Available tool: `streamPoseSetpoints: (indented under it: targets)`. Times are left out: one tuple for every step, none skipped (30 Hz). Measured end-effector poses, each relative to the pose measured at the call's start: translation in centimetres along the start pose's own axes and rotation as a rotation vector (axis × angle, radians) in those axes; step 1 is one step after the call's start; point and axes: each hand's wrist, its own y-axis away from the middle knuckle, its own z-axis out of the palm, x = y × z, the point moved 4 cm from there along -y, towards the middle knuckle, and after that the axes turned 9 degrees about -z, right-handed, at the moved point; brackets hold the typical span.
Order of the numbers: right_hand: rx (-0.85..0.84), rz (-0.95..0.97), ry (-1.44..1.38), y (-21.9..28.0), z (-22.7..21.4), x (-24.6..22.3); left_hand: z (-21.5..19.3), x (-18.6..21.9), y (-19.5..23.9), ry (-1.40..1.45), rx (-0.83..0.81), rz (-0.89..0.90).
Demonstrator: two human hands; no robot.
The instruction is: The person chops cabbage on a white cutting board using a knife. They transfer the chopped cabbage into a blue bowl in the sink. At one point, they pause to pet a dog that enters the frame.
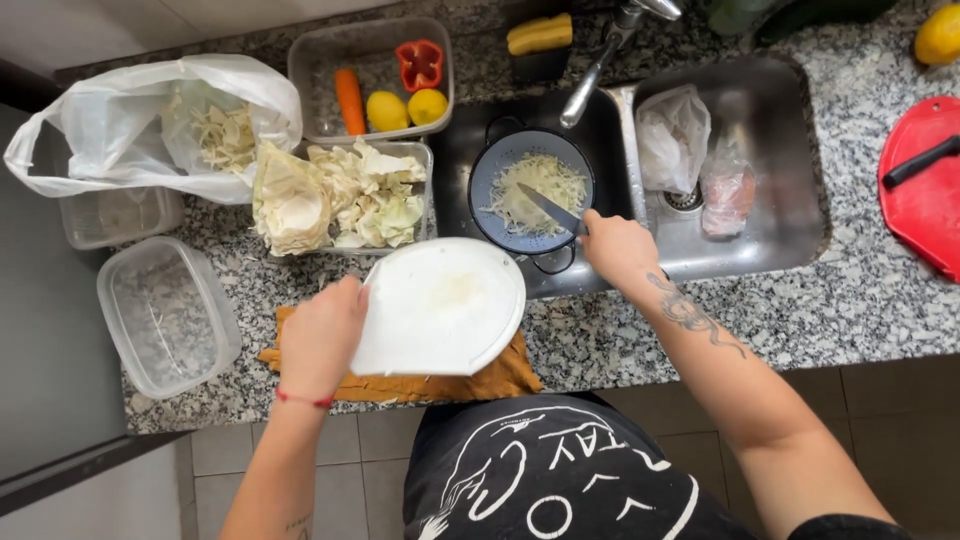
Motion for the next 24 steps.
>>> streamPoseSetpoints:
  targets:
    - [0.004,-0.006,0.008,-0.1,-0.6,-0.1,0.7,-1.4,0.5,0.006,0.005,-0.008]
    - [0.014,0.027,0.047,0.3,-0.9,-0.2,1.5,-3.0,1.3,0.003,-0.03,-0.024]
    - [0.024,0.061,0.087,0.7,-1.2,-0.3,2.4,-4.5,2.1,0.001,-0.066,-0.041]
    - [0.022,0.06,0.09,0.1,0.1,0.9,3.4,-5.9,2.5,0.004,-0.068,-0.043]
    - [0.012,0.116,0.102,-0.5,1.4,2.3,4.4,-7.4,3.0,0.011,-0.077,-0.069]
    - [0.009,0.176,0.112,-1.1,2.6,3.6,5.4,-9.0,3.1,0.016,-0.081,-0.089]
    - [0.012,0.179,0.112,-0.9,2.5,2.8,7.0,-10.5,2.8,0.017,-0.079,-0.086]
    - [-0.01,0.129,0.132,-0.5,2.6,1.8,8.4,-11.9,2.6,0.034,-0.029,-0.083]
    - [-0.031,0.079,0.151,-0.1,2.8,0.9,9.9,-13.4,2.3,0.051,0.02,-0.08]
    - [-0.03,0.084,0.151,0.5,2.0,0.0,11.4,-14.3,1.8,0.052,0.02,-0.076]
    - [-0.006,0.091,0.113,1.1,1.1,-1.0,12.7,-15.0,1.3,-0.03,0.073,-0.052]
    - [0.02,0.098,0.075,1.6,0.0,-1.8,13.9,-15.7,0.6,-0.112,0.128,-0.029]
    - [0.022,0.102,0.075,2.5,-0.6,-2.3,13.7,-14.9,0.6,-0.111,0.13,-0.025]
    - [0.062,0.109,0.054,3.3,-1.4,-2.5,12.9,-14.0,0.3,-0.105,0.267,-0.029]
    - [0.101,0.115,0.034,4.0,-2.1,-2.7,12.1,-12.9,0.1,-0.097,0.404,-0.034]
    - [0.099,0.123,0.037,4.7,-2.6,-2.8,12.3,-9.9,-0.7,-0.091,0.401,-0.028]
    - [0.132,0.122,0.017,5.4,-3.1,-2.9,12.6,-6.7,-1.5,0.194,0.298,0.078]
    - [0.155,0.118,-0.003,6.2,-3.4,-3.0,13.0,-3.4,-1.7,0.478,0.182,0.176]
    - [0.144,0.122,0.0,7.1,-2.7,-2.6,13.9,0.2,-2.1,0.482,0.171,0.174]
    - [0.174,0.129,-0.03,7.2,-2.6,-2.2,14.5,4.2,-3.5,0.475,0.149,0.316]
    - [0.205,0.135,-0.061,7.3,-2.6,-1.7,15.0,8.4,-4.8,0.465,0.126,0.457]
    - [0.213,0.141,-0.059,7.8,-2.6,-1.6,16.6,11.1,-6.9,0.467,0.13,0.466]
    - [0.221,0.16,-0.122,8.3,-2.6,-1.4,18.6,14.0,-9.3,0.527,0.029,0.457]
    - [0.225,0.179,-0.184,8.6,-2.5,-1.1,20.6,16.9,-11.5,0.584,-0.076,0.445]
